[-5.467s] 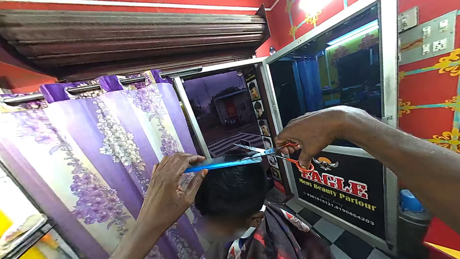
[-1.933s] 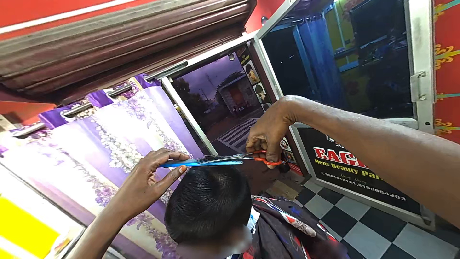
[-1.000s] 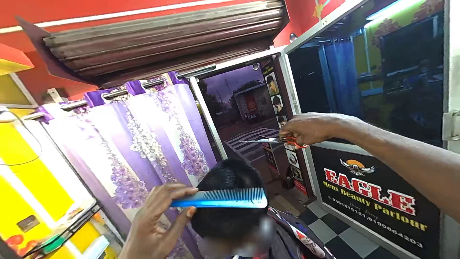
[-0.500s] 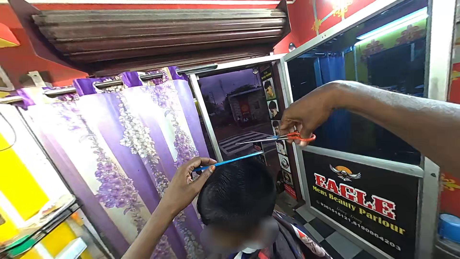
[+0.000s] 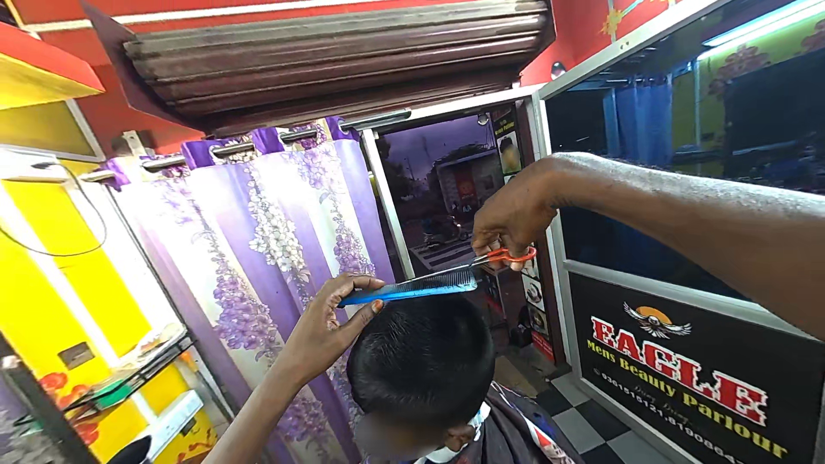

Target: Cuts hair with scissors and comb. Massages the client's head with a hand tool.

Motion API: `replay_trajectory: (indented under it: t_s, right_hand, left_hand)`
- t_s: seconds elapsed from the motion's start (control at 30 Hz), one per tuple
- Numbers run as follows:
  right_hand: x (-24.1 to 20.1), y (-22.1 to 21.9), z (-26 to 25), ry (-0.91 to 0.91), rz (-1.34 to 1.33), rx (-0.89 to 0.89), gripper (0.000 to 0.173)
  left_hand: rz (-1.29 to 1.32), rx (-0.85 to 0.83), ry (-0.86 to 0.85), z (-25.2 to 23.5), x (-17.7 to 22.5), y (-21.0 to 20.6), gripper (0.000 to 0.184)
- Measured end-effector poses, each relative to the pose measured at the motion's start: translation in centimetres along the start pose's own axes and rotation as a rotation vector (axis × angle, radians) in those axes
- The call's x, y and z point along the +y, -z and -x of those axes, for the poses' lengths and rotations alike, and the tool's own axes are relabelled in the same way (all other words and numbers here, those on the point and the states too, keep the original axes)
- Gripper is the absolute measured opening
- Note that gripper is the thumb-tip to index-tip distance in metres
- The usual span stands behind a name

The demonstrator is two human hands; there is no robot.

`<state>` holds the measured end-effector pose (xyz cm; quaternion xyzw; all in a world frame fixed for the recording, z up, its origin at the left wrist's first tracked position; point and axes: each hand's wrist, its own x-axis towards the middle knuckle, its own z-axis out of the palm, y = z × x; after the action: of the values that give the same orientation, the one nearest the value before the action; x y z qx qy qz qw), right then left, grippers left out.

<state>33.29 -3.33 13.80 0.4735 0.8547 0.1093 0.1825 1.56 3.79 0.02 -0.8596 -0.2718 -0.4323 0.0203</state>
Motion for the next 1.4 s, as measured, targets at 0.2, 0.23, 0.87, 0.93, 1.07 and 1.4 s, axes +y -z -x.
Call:
replay_trajectory:
  t_s: [0.2, 0.23, 0.87, 0.93, 1.07, 1.4]
  right_hand:
    - [0.6, -0.2, 0.9, 0.032, -0.015, -0.030, 0.034]
    - [0.5, -0.4, 0.8, 0.037, -0.006, -0.042, 0.035]
    - [4.9, -4.1, 2.0, 0.073, -0.177, 0.263, 0.021]
    - [6.9, -6.1, 2.2, 0.049, -0.191, 0.375, 0.019]
    - [8.6, -8.9, 1.4, 0.015, -0.202, 0.399, 0.013]
    - [6.7, -9.7, -1.2, 0.268, -0.496, 0.180, 0.034]
  left_hand:
    - [-0.018, -0.010, 0.010, -0.1, 0.6, 0.3, 0.031]
    - [-0.019, -0.016, 0.018, -0.1, 0.7, 0.4, 0.031]
    - [-0.113, 0.091, 0.369, 1.0, -0.1, 2.7, 0.021]
    - [-0.059, 0.041, 0.281, 1.5, 0.7, 4.0, 0.028]
    - [-0.073, -0.160, 0.029, 0.2, 3.9, 4.4, 0.036]
    - [-0.261, -0.228, 0.089, -3.4, 3.6, 2.7, 0.023]
